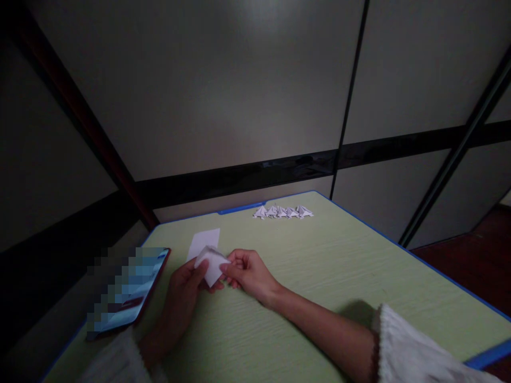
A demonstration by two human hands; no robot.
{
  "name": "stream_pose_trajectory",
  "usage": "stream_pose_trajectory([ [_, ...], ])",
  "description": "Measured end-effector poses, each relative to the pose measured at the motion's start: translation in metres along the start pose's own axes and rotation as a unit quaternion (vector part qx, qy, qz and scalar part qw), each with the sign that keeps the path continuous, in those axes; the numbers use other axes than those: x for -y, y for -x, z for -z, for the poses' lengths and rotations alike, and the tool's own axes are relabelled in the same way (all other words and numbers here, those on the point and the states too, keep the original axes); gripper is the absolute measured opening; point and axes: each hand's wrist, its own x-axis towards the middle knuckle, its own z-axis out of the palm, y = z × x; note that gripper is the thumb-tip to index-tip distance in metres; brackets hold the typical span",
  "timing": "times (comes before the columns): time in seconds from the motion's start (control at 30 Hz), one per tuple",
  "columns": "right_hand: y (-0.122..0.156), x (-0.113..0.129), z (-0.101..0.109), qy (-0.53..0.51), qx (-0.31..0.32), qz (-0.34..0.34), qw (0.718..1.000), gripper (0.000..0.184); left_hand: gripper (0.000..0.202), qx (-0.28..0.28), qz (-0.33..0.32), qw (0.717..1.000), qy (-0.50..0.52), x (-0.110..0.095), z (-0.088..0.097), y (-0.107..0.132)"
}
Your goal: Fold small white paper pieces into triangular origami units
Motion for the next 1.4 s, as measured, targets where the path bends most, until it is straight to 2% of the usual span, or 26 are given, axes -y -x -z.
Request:
stream_pose_trajectory([
  [0.17,0.001,-0.005,-0.001,-0.038,-0.014,0.015,0.999,0.028,0.03,0.015,-0.003,0.999,0.039,0.007,0.0,-0.002],
  [0.3,0.0,-0.005,0.0,-0.027,-0.008,0.027,0.999,0.027,0.031,0.028,-0.002,0.998,0.058,0.012,0.001,-0.004],
  [0.43,0.002,-0.006,0.002,0.074,-0.006,0.064,0.995,0.027,0.031,0.003,-0.006,0.999,0.031,0.008,0.0,-0.002],
  [0.53,0.003,-0.007,0.004,0.179,-0.01,0.101,0.979,0.027,0.029,-0.021,-0.008,1.0,-0.007,0.002,0.0,0.001],
  [0.6,0.003,-0.007,0.006,0.204,-0.009,0.111,0.973,0.023,0.028,-0.027,-0.007,0.999,-0.023,-0.001,0.0,0.001],
  [0.67,0.001,-0.005,0.008,0.156,-0.006,0.099,0.983,0.017,0.027,-0.036,-0.006,0.999,-0.031,-0.002,0.001,0.001],
  [0.77,-0.003,-0.001,0.011,-0.003,-0.01,0.035,0.999,0.009,0.027,-0.025,0.0,0.999,-0.031,0.0,0.002,0.001],
  [0.9,-0.005,0.004,0.014,-0.117,0.032,-0.064,0.991,0.009,0.029,0.016,0.004,1.0,-0.02,0.003,0.002,0.001],
  [0.97,-0.004,0.005,0.014,-0.135,0.067,-0.09,0.984,0.014,0.029,0.018,0.0,1.0,-0.018,0.002,0.001,0.001],
  [1.07,-0.002,0.005,0.014,-0.133,0.091,-0.092,0.983,0.019,0.028,0.014,-0.004,1.0,-0.019,0.0,0.0,0.001],
  [1.4,-0.001,0.004,0.014,-0.072,0.093,-0.092,0.989,0.02,0.024,0.022,0.006,1.0,-0.01,0.002,0.001,0.001],
])
